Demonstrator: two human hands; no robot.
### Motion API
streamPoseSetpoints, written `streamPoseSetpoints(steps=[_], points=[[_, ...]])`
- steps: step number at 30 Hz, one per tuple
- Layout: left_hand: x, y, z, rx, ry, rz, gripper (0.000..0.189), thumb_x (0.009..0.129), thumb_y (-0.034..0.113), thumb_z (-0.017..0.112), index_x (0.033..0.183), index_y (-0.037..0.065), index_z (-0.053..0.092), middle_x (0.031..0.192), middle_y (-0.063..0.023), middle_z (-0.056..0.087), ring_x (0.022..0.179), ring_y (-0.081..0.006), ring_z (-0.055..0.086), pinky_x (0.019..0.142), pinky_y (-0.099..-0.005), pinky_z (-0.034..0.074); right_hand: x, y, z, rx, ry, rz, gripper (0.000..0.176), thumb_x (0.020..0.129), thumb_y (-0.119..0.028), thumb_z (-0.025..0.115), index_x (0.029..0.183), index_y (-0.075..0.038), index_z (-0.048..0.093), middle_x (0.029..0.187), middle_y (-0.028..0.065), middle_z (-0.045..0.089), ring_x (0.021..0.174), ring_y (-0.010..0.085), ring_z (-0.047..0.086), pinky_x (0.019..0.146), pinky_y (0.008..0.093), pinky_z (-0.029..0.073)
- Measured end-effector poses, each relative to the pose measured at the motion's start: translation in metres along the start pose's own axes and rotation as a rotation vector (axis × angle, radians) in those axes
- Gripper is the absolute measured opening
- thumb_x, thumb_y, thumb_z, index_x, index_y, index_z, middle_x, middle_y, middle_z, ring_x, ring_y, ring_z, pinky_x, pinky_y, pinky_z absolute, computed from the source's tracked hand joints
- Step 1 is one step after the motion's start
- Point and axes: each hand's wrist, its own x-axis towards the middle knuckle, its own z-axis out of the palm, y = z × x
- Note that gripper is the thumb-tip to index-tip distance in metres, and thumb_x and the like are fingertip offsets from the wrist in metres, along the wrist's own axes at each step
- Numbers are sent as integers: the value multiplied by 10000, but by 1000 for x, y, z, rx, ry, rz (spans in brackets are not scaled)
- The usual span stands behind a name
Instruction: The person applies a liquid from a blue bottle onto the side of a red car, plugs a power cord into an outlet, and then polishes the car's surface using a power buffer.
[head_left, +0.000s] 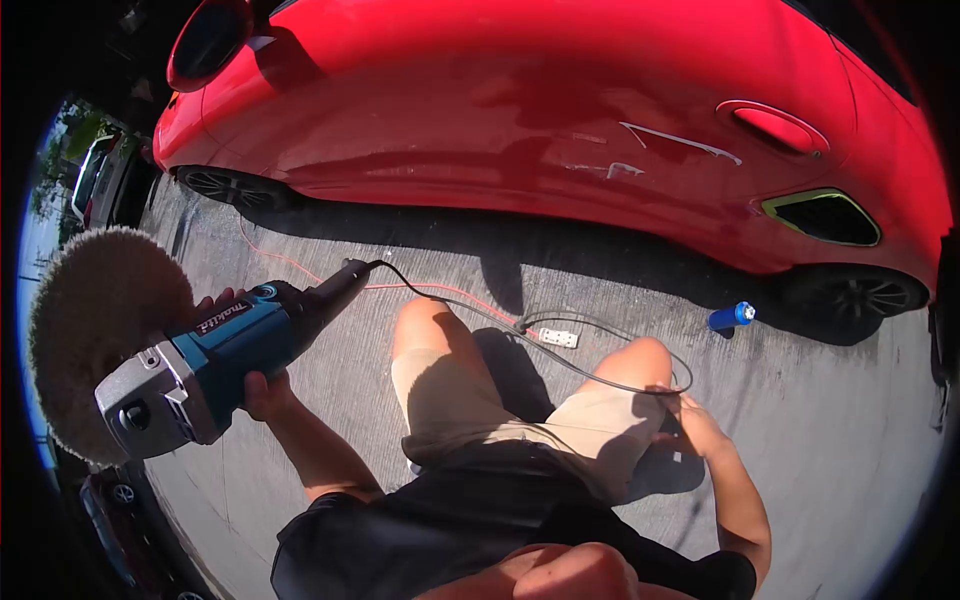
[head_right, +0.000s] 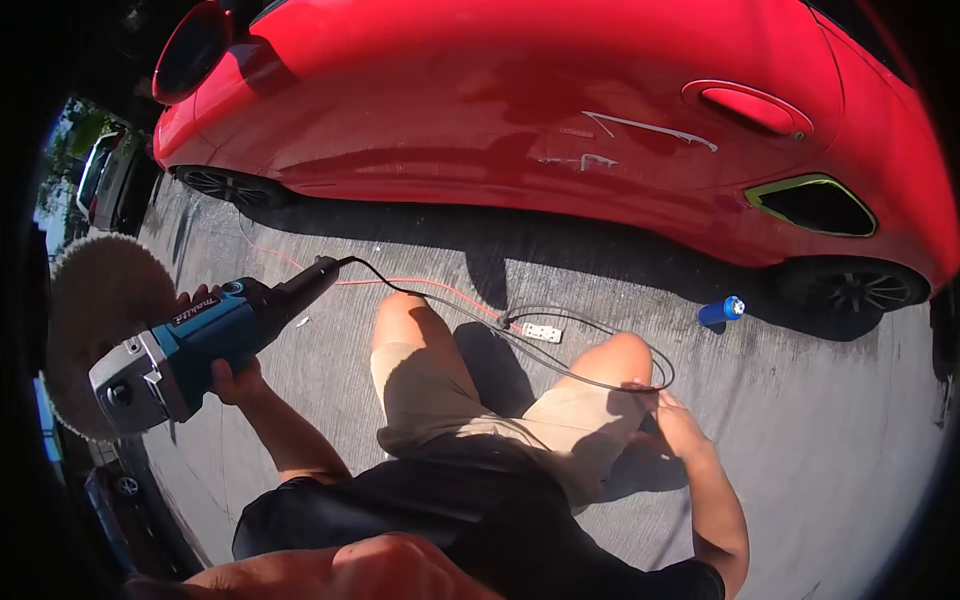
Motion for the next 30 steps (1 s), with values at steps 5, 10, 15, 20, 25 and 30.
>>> streamPoseSetpoints(steps=[5, 10, 15, 20, 25, 30], points=[[1, -55, -17, -338, -122, -242, 1276, 803, 742, 791, 1634, -54, 241, 1590, -265, 426, 1482, -450, 464, 1201, -604, 435, 111, -83, -120, -92, 22, 554, 663, 787, -392, 915, 1281, 6, 722, 1263, 237, 742, 1222, 377, 704, 1062, 426, 545], [-16, -95, 49, -656, -159, -490, 1133, 709, 519, 881, 1581, 5, 371, 1490, -191, 510, 1331, -366, 590, 1123, -512, 530, 246, -257, -24, 545, 156, -364, 944, 779, -485, 942, 1490, 10, 565, 1388, 242, 673, 1356, 413, 616, 1160, 470, 463], [36, -103, 100, -612, -335, -714, 887, 766, 443, 848, 1429, -55, 534, 1197, -208, 685, 1078, -335, 726, 926, -451, 633, 285, -352, 29, 953, 300, -305, 815, 793, -562, 941, 1220, 64, 640, 1061, 114, 742, 975, 178, 692, 893, 370, 575], [115, -101, 154, -662, -352, -739, 683, 875, 482, 784, 1256, -57, 605, 1006, -161, 718, 805, -240, 754, 715, -389, 664, 295, -351, -12, 914, 338, -198, 627, 928, -537, 832, 1143, 36, 692, 941, 121, 779, 877, 168, 739, 812, 350, 587], [133, -101, 137, -729, -360, -817, 736, 919, 562, 720, 1311, -49, 599, 1041, -201, 736, 857, -292, 777, 761, -438, 677, 285, -401, -34, 920, 340, -255, 577, 971, -483, 803, 1173, 26, 622, 896, 60, 694, 748, 117, 661, 689, 288, 542], [130, -89, 135, -824, -335, -824, 840, 914, 603, 698, 1420, -48, 541, 1121, -253, 731, 909, -328, 776, 795, -452, 675, 276, -398, -38, 878, 310, -304, 696, 966, -495, 798, 1310, 77, 599, 1109, 219, 760, 1038, 296, 750, 933, 410, 566]])
